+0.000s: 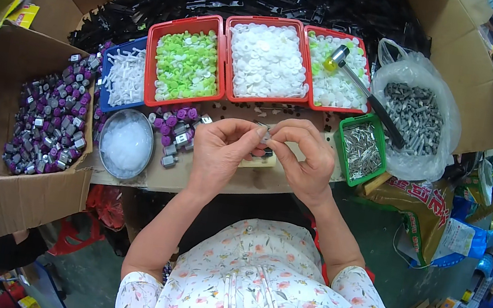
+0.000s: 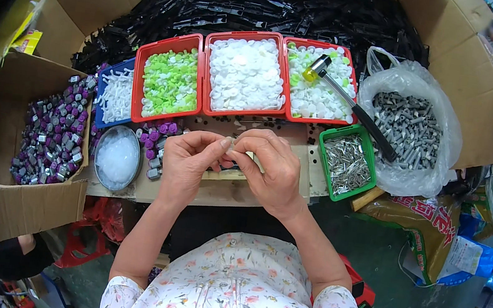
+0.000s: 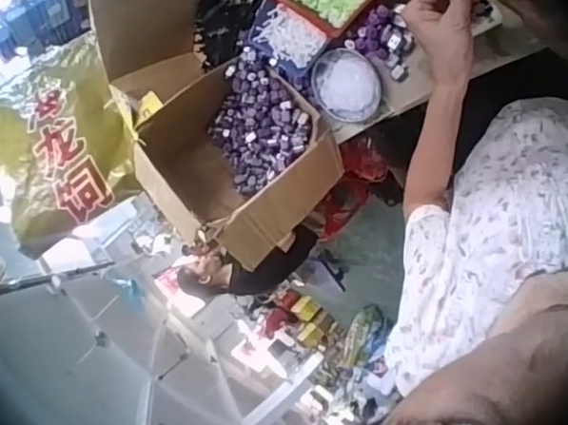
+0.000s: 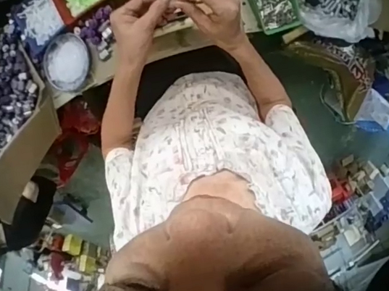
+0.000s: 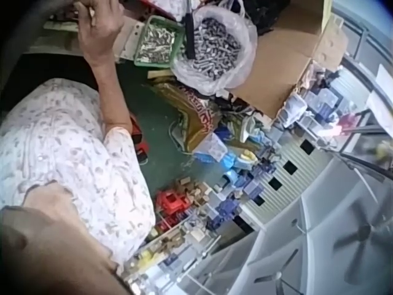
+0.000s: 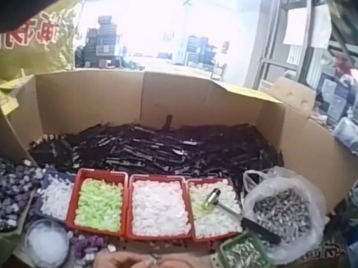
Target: Manually assembling small plastic and metal components at a factory workbench.
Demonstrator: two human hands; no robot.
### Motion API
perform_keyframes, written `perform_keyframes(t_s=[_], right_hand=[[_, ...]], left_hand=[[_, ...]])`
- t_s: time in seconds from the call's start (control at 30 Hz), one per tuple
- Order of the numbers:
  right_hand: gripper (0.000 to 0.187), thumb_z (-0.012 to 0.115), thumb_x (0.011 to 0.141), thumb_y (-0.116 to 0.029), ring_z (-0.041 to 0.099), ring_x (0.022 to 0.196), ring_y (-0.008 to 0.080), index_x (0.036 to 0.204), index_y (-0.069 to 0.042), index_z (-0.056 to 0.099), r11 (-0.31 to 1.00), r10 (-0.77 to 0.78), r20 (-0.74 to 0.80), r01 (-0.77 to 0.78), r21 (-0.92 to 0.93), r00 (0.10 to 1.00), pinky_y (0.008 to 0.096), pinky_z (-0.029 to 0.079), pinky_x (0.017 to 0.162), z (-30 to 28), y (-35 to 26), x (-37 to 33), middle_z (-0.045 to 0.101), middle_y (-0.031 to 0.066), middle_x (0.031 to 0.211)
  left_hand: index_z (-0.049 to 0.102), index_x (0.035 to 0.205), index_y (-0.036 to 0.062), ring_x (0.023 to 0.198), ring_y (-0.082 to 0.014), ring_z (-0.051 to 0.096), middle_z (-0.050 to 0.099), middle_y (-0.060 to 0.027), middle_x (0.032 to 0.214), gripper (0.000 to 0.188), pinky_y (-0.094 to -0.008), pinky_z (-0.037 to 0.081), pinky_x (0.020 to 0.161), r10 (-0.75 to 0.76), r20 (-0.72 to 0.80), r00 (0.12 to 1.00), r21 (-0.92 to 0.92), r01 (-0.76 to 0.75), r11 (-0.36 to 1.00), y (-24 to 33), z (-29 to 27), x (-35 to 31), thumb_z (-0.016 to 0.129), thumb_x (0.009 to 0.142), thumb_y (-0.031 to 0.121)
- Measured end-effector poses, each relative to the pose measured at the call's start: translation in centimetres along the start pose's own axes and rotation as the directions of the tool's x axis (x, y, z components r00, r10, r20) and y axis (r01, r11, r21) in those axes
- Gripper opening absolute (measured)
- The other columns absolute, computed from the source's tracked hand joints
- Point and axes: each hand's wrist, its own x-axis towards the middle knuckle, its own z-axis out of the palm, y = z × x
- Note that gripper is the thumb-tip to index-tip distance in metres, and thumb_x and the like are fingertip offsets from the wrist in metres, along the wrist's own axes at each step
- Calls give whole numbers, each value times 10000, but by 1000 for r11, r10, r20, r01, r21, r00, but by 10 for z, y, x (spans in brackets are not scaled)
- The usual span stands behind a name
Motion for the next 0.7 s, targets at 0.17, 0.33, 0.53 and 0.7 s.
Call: perform_keyframes(t_s=[0.17,0.33,0.53,0.7], right_hand=[[146,764,779,-14,667,797,243,872,-15,651,998,-44,20,45,-38,999,332,500,691,0,-1,0,676,105,885],[150,757,782,-13,665,795,254,878,-19,643,999,-15,10,16,-31,1000,346,495,698,1,1,-3,668,97,867],[111,739,789,38,652,791,210,857,23,653,987,118,53,-123,104,992,310,512,698,3,-2,0,672,102,859],[138,739,790,21,660,768,264,872,6,629,999,14,64,-17,41,998,341,515,651,7,-1,0,653,113,848]], left_hand=[[728,960,-32,679,-93,685,728,-70,808,181,-191,512,588,10,7,1000,14,-10,1000,-2,-3,-1,718,917,144],[716,947,-47,647,-115,675,721,-87,805,149,-209,501,564,-4,-22,1000,-35,4,999,1,-2,-5,711,904,95],[714,949,-50,657,-133,693,728,-104,818,141,-219,510,567,4,-31,1000,-69,-6,998,-3,-10,-8,704,903,82],[715,949,-51,659,-127,690,727,-103,817,131,-217,513,574,19,-48,999,-47,-22,999,-5,-13,-10,700,901,70]])
